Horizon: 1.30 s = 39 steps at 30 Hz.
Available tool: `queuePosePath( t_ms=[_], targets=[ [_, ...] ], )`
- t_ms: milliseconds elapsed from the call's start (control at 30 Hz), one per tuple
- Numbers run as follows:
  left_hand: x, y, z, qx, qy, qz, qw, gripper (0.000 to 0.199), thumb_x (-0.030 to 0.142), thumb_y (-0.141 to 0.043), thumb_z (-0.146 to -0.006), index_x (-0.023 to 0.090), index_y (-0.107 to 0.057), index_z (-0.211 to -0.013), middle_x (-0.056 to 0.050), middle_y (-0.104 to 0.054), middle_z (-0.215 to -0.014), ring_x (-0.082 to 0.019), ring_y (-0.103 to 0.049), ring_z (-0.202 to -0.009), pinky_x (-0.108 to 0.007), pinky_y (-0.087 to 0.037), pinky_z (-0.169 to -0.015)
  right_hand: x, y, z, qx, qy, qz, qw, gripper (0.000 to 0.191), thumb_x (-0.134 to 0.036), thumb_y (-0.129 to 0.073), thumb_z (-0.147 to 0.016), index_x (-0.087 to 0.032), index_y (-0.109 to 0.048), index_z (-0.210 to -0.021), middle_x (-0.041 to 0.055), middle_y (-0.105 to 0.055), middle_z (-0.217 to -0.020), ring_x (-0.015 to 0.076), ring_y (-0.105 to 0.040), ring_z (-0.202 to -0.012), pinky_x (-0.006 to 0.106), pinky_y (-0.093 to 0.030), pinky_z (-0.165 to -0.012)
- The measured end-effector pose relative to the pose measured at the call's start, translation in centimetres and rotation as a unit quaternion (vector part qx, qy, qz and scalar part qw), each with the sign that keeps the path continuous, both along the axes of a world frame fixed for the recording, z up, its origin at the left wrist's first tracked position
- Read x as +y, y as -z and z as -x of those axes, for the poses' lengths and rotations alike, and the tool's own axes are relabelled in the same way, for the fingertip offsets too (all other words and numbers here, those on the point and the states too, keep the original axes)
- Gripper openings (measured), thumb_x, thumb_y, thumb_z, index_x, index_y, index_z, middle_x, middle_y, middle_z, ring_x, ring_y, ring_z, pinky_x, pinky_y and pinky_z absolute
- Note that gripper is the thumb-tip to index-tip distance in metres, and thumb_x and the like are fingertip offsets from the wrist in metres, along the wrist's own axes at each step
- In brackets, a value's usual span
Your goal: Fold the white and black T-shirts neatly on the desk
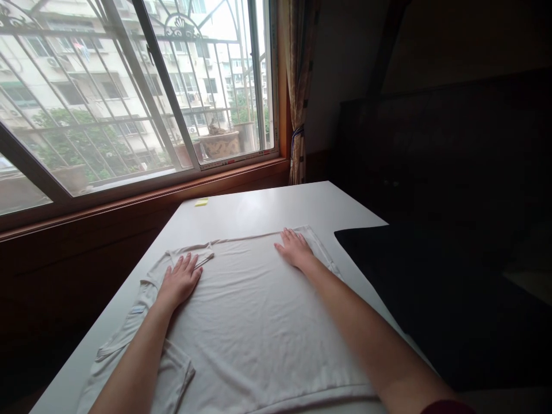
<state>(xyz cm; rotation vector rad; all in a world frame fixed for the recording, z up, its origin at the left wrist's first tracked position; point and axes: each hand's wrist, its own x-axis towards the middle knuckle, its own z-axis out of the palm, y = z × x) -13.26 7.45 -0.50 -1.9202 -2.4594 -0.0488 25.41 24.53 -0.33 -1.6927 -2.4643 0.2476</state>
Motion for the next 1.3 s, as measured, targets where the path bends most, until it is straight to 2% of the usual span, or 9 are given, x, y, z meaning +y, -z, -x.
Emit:
queuePosePath(
  t_ms=[367,600,767,1100,1300],
  targets=[
    [0.1,-0.1,0.0,-0.009,-0.003,-0.004,1.0,0.066,0.056,-0.022,-0.105,0.026,-0.025,-0.164,-0.006,-0.018,-0.173,-0.03,-0.014,-0.159,-0.063,-0.018,-0.124,2.2,0.3,-4.5,-0.011,0.06,-0.013,0.998,0.075,-0.057,-0.026,-0.104,-0.011,-0.028,-0.163,0.0112,-0.019,-0.172,0.0239,-0.015,-0.158,0.043,-0.008,-0.128],
    [0.1,0.0,0.1,-0.009,-0.007,-0.003,1.0,0.067,0.057,-0.021,-0.105,0.025,-0.024,-0.164,-0.006,-0.017,-0.173,-0.029,-0.014,-0.159,-0.062,-0.018,-0.124,2.1,0.3,-4.8,-0.008,0.069,-0.02,0.997,0.074,-0.059,-0.025,-0.103,-0.015,-0.03,-0.163,0.0084,-0.013,-0.173,0.0243,-0.014,-0.158,0.047,-0.008,-0.127],
    [0.2,0.0,0.1,-0.008,-0.007,0.001,1.0,0.067,0.057,-0.02,-0.105,0.025,-0.024,-0.164,-0.006,-0.016,-0.173,-0.029,-0.013,-0.16,-0.061,-0.017,-0.124,2.0,0.5,-4.9,-0.008,0.068,-0.02,0.997,0.075,-0.058,-0.022,-0.103,-0.014,-0.028,-0.163,0.0074,-0.017,-0.172,0.0231,-0.014,-0.158,0.048,-0.006,-0.128],
    [0.1,-0.2,0.0,-0.011,-0.008,0.003,1.0,0.068,0.056,-0.021,-0.105,0.023,-0.023,-0.164,-0.007,-0.015,-0.173,-0.03,-0.013,-0.16,-0.064,-0.016,-0.124,2.3,0.5,-5.0,-0.012,0.058,-0.013,0.998,0.077,-0.061,-0.02,-0.102,-0.015,-0.026,-0.164,0.0084,-0.015,-0.173,0.0251,-0.011,-0.159,0.049,-0.006,-0.127],
    [-0.2,-0.7,-0.5,-0.006,-0.005,0.005,1.0,0.068,0.056,-0.02,-0.105,0.023,-0.024,-0.164,-0.007,-0.015,-0.173,-0.03,-0.014,-0.159,-0.063,-0.016,-0.124,3.1,0.7,-7.0,-0.017,0.072,-0.001,0.997,0.075,-0.058,-0.018,-0.103,-0.016,-0.024,-0.165,0.0092,-0.014,-0.173,0.028,-0.011,-0.158,0.055,-0.007,-0.126]
  ],
)
